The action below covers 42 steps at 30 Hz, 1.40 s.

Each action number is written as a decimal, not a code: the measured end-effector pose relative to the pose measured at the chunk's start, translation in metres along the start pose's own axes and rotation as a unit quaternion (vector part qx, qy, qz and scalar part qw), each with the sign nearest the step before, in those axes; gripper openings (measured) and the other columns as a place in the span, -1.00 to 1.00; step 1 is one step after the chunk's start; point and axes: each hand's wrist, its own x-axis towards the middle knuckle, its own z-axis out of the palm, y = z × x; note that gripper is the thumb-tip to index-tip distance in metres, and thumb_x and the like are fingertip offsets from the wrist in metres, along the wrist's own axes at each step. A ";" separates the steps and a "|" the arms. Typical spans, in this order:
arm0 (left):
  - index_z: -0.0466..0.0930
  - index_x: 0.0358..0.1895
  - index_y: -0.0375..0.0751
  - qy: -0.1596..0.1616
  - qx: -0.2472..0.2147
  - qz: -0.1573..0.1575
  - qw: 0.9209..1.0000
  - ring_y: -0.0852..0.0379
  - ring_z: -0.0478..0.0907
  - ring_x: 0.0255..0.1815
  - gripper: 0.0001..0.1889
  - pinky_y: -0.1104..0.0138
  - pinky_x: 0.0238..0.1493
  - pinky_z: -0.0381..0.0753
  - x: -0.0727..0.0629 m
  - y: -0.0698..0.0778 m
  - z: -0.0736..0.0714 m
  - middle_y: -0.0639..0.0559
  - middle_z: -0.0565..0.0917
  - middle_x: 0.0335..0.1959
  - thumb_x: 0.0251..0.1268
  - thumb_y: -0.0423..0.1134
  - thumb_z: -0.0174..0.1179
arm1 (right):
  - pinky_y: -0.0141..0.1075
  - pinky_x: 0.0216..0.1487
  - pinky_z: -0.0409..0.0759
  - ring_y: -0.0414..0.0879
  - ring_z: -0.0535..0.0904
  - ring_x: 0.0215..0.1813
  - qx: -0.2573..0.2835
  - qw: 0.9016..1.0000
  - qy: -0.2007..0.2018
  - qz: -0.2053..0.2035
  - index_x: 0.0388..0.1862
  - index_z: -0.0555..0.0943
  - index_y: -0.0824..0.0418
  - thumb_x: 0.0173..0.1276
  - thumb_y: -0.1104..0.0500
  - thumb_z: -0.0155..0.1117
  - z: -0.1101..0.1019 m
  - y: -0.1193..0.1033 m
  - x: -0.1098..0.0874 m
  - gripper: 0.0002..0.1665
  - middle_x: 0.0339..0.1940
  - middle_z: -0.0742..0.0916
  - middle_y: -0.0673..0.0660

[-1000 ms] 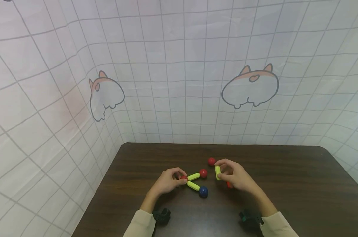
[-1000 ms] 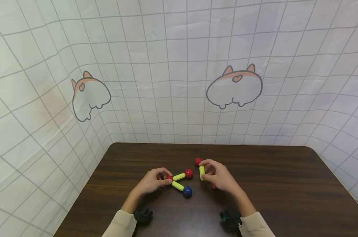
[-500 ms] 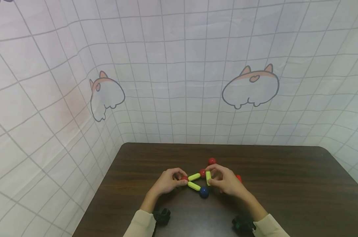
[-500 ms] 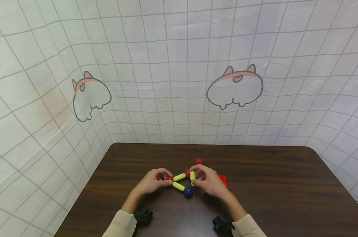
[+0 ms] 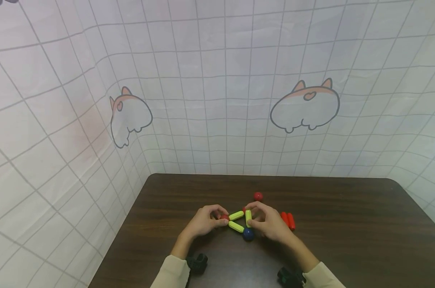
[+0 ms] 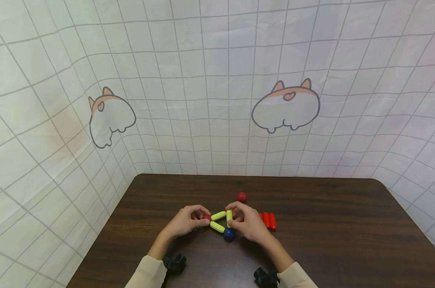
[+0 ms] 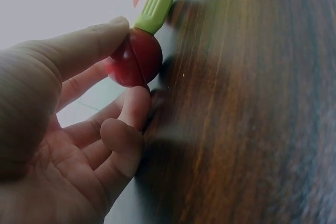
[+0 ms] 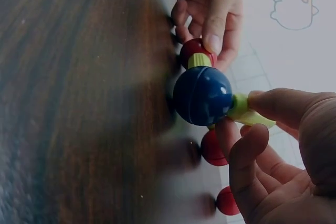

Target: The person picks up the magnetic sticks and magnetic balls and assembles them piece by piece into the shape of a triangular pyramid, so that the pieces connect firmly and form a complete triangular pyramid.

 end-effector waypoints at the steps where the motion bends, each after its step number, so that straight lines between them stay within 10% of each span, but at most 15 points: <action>1: 0.73 -0.02 0.00 0.001 0.001 0.000 1.000 0.16 0.48 -0.47 -0.74 0.31 -0.46 0.49 0.000 0.000 0.000 0.03 0.66 -0.29 0.32 -0.03 0.40 | -0.32 -0.63 0.54 -0.16 0.51 -0.64 -0.002 1.000 0.000 0.000 0.18 0.58 0.14 0.35 0.27 0.42 0.000 0.000 0.000 -0.56 -0.08 0.66 0.27; 42: 0.73 -0.07 0.01 -0.002 -0.003 -0.001 1.000 0.17 0.46 -0.47 -0.76 0.34 -0.47 0.47 0.000 0.001 0.001 0.06 0.63 -0.32 0.28 -0.03 0.43 | -0.30 -0.57 0.57 -0.10 0.55 -0.54 -0.049 0.998 0.012 0.035 0.08 0.61 0.18 0.39 0.24 0.39 0.004 0.011 0.002 -0.69 -0.22 0.73 0.17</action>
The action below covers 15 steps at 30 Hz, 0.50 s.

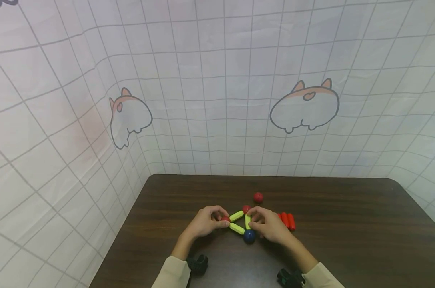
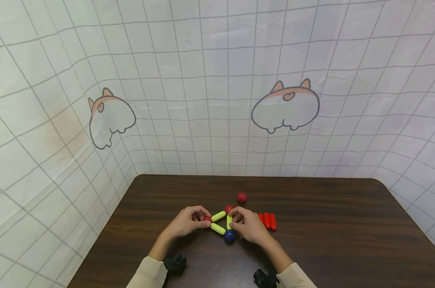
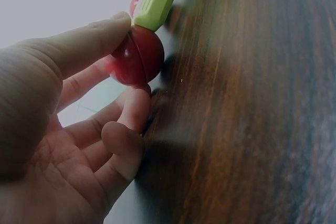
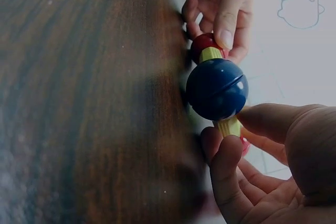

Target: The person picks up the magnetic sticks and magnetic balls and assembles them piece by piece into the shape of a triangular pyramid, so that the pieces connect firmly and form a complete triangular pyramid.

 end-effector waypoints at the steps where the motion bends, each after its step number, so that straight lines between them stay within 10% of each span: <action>1: 0.73 -0.07 0.02 0.000 0.001 0.000 1.000 0.17 0.46 -0.47 -0.76 0.34 -0.47 0.47 0.000 0.000 0.000 0.06 0.63 -0.32 0.28 -0.03 0.43 | -0.30 -0.56 0.58 -0.10 0.55 -0.53 0.000 1.000 0.000 -0.001 0.08 0.62 0.19 0.38 0.24 0.39 0.000 0.000 0.000 -0.69 -0.22 0.73 0.17; 15: 0.72 -0.10 0.01 -0.001 0.006 0.004 1.000 0.19 0.48 -0.45 -0.76 0.35 -0.46 0.47 0.000 0.001 0.001 0.07 0.62 -0.34 0.25 -0.04 0.46 | -0.27 -0.54 0.59 -0.10 0.55 -0.55 -0.012 1.000 -0.018 -0.006 0.11 0.62 0.18 0.39 0.22 0.39 -0.003 0.000 -0.001 -0.67 -0.25 0.72 0.13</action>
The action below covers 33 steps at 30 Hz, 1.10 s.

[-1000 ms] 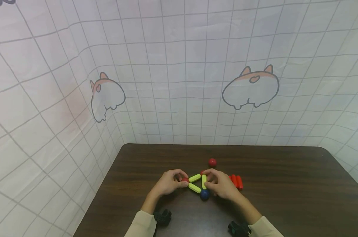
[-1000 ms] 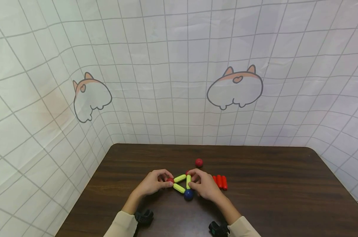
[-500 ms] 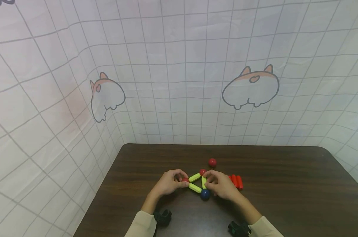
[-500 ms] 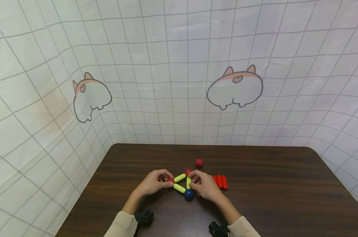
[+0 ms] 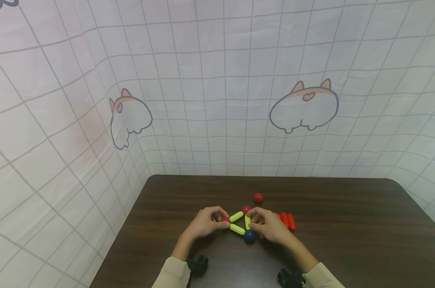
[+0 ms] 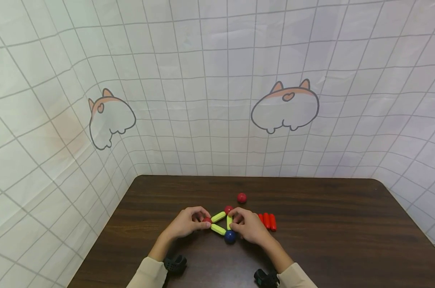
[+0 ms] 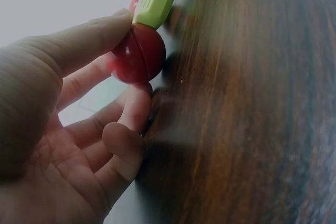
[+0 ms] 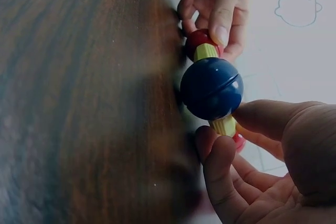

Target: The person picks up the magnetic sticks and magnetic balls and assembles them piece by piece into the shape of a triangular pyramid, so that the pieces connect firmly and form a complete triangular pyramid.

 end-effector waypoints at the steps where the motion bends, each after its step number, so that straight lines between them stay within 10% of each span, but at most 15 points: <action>1: 0.72 -0.10 0.00 -0.002 0.000 0.002 1.000 0.19 0.49 -0.45 -0.76 0.35 -0.46 0.48 0.000 0.000 0.000 0.07 0.62 -0.35 0.24 -0.03 0.46 | -0.26 -0.54 0.59 -0.10 0.55 -0.54 -0.001 1.000 -0.002 -0.001 0.11 0.62 0.18 0.39 0.21 0.38 -0.001 0.000 0.000 -0.67 -0.26 0.72 0.13; 18: 0.69 -0.15 0.01 0.002 0.011 0.000 1.000 0.22 0.46 -0.49 -0.74 0.37 -0.48 0.43 -0.001 0.002 0.003 0.11 0.60 -0.43 0.20 0.00 0.49 | -0.25 -0.46 0.65 -0.02 0.67 -0.37 0.001 0.999 -0.041 -0.026 0.14 0.61 0.26 0.42 0.15 0.37 -0.019 -0.004 -0.004 -0.63 -0.21 0.74 0.15; 33: 0.66 -0.16 0.05 0.007 0.014 -0.007 1.000 0.22 0.43 -0.51 -0.74 0.37 -0.48 0.40 -0.003 0.005 0.003 0.14 0.59 -0.46 0.20 0.01 0.49 | -0.25 -0.40 0.60 -0.02 0.62 -0.34 -0.009 0.999 0.035 -0.006 0.21 0.59 0.26 0.47 0.08 0.34 -0.079 0.012 -0.011 -0.57 -0.12 0.72 0.19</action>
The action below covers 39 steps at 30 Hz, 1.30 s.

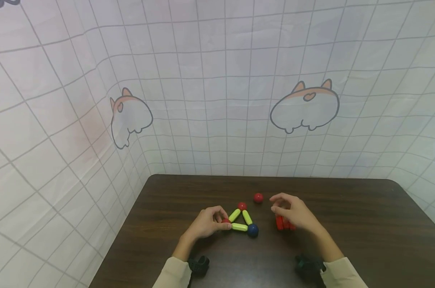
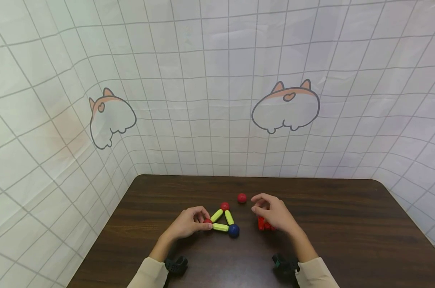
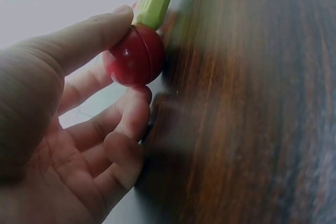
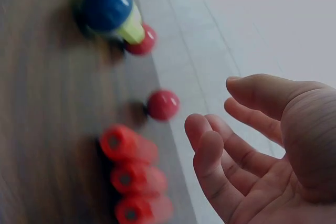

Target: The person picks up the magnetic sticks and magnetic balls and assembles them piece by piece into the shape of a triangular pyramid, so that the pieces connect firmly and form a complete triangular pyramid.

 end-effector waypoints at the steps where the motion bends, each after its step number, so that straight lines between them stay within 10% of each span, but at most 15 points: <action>1: 0.66 -0.16 0.05 0.000 0.001 0.001 1.000 0.22 0.43 -0.51 -0.73 0.38 -0.48 0.40 0.000 0.000 0.000 0.14 0.59 -0.46 0.20 0.02 0.49 | -0.23 -0.40 0.62 0.00 0.62 -0.35 0.005 1.000 0.005 0.004 0.22 0.58 0.27 0.47 0.08 0.34 -0.005 0.002 -0.001 -0.56 -0.11 0.72 0.21; 13: 0.66 -0.11 0.07 -0.005 0.005 0.006 1.000 0.21 0.49 -0.45 -0.71 0.35 -0.43 0.46 0.002 -0.001 -0.001 0.14 0.62 -0.39 0.19 0.03 0.49 | -0.17 -0.29 0.68 0.03 0.69 -0.18 -0.008 0.999 0.003 0.037 0.30 0.51 0.32 0.48 0.11 0.32 -0.041 0.026 -0.012 -0.49 -0.10 0.71 0.25; 39: 0.67 -0.12 -0.01 -0.027 -0.011 0.021 0.999 0.19 0.50 -0.44 -0.71 0.35 -0.42 0.49 -0.002 -0.001 -0.005 0.06 0.64 -0.31 0.15 -0.11 0.54 | -0.22 -0.41 0.62 -0.05 0.57 -0.37 -0.066 0.995 0.009 0.078 0.20 0.58 0.24 0.35 0.12 0.45 -0.029 0.043 -0.023 -0.51 -0.20 0.65 0.13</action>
